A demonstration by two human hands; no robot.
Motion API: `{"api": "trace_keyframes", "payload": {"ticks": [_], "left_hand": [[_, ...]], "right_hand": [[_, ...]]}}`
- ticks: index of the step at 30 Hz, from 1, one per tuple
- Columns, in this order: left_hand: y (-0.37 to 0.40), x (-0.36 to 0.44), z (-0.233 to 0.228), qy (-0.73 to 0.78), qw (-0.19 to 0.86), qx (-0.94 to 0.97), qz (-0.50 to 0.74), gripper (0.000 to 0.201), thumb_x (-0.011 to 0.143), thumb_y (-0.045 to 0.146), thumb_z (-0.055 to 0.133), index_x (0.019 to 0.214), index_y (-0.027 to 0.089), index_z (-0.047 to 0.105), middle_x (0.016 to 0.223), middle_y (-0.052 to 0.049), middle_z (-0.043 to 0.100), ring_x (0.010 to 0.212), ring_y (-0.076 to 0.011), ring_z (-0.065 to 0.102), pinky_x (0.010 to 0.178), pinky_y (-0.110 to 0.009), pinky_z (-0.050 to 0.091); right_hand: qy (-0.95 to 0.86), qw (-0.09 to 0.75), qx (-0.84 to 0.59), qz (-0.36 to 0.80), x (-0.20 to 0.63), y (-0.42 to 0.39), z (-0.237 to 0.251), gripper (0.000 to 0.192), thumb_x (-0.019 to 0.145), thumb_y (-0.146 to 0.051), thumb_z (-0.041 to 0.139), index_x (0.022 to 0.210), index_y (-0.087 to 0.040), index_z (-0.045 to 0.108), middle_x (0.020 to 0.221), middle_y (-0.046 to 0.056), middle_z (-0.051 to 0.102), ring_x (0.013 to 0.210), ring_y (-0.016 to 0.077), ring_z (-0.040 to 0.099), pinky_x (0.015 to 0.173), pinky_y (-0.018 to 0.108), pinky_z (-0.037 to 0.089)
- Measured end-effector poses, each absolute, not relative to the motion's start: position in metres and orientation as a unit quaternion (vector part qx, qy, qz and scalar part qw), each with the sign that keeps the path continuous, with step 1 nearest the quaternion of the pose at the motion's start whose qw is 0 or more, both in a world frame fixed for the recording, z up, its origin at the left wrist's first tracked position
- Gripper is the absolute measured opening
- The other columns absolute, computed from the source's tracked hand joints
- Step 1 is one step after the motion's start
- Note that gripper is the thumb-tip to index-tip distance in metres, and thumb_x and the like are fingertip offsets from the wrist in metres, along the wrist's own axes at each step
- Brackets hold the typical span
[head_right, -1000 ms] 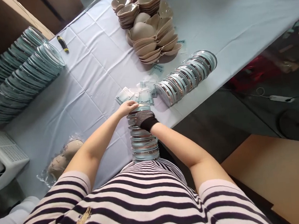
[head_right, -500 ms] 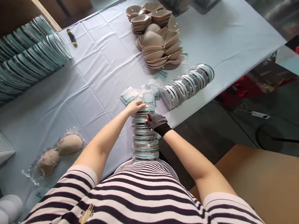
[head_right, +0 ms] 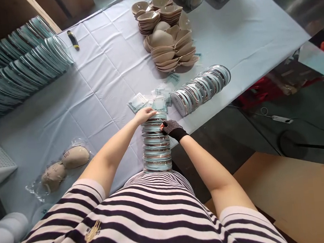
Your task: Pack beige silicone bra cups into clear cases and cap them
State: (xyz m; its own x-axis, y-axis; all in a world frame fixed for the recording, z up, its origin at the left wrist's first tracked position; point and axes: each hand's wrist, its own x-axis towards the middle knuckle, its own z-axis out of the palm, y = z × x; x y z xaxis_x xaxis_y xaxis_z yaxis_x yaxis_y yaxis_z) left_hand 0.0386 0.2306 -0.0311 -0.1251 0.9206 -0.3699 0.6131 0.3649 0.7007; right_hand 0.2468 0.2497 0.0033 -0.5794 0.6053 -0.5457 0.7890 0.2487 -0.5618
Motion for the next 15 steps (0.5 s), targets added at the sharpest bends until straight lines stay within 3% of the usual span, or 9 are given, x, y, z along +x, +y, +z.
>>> {"api": "trace_keyframes", "payload": {"ticks": [4,7,15], "left_hand": [[0.23,0.039,-0.028,0.728,0.396,0.528,0.185,0.037,0.086,0.053,0.059,0.104,0.023,0.072,0.111,-0.004,0.073,0.103,-0.0223,0.064,0.087,-0.03,0.046],[0.23,0.04,-0.024,0.732,0.396,0.526,0.176,0.038,0.086,0.054,0.059,0.104,0.023,0.073,0.11,-0.004,0.073,0.102,-0.0228,0.064,0.087,-0.03,0.047],[0.241,0.037,-0.02,0.721,0.418,0.536,0.137,0.039,0.083,0.056,0.06,0.099,0.023,0.074,0.098,-0.003,0.074,0.09,-0.0215,0.065,0.078,-0.028,0.048]], "right_hand": [[0.772,0.142,0.438,-0.439,0.247,0.251,-0.003,0.021,0.087,-0.03,0.058,0.083,-0.016,0.072,0.077,0.004,0.073,0.073,0.0143,0.064,0.068,0.022,0.046],[0.814,0.172,0.377,-0.407,0.247,0.252,-0.002,0.025,0.089,-0.028,0.053,0.08,-0.015,0.072,0.08,0.007,0.072,0.078,0.0165,0.063,0.072,0.024,0.047],[0.856,0.206,0.357,-0.311,0.219,0.237,0.002,0.032,0.096,-0.032,0.048,0.103,-0.014,0.073,0.109,0.016,0.07,0.106,0.0291,0.063,0.092,0.041,0.049]]}}
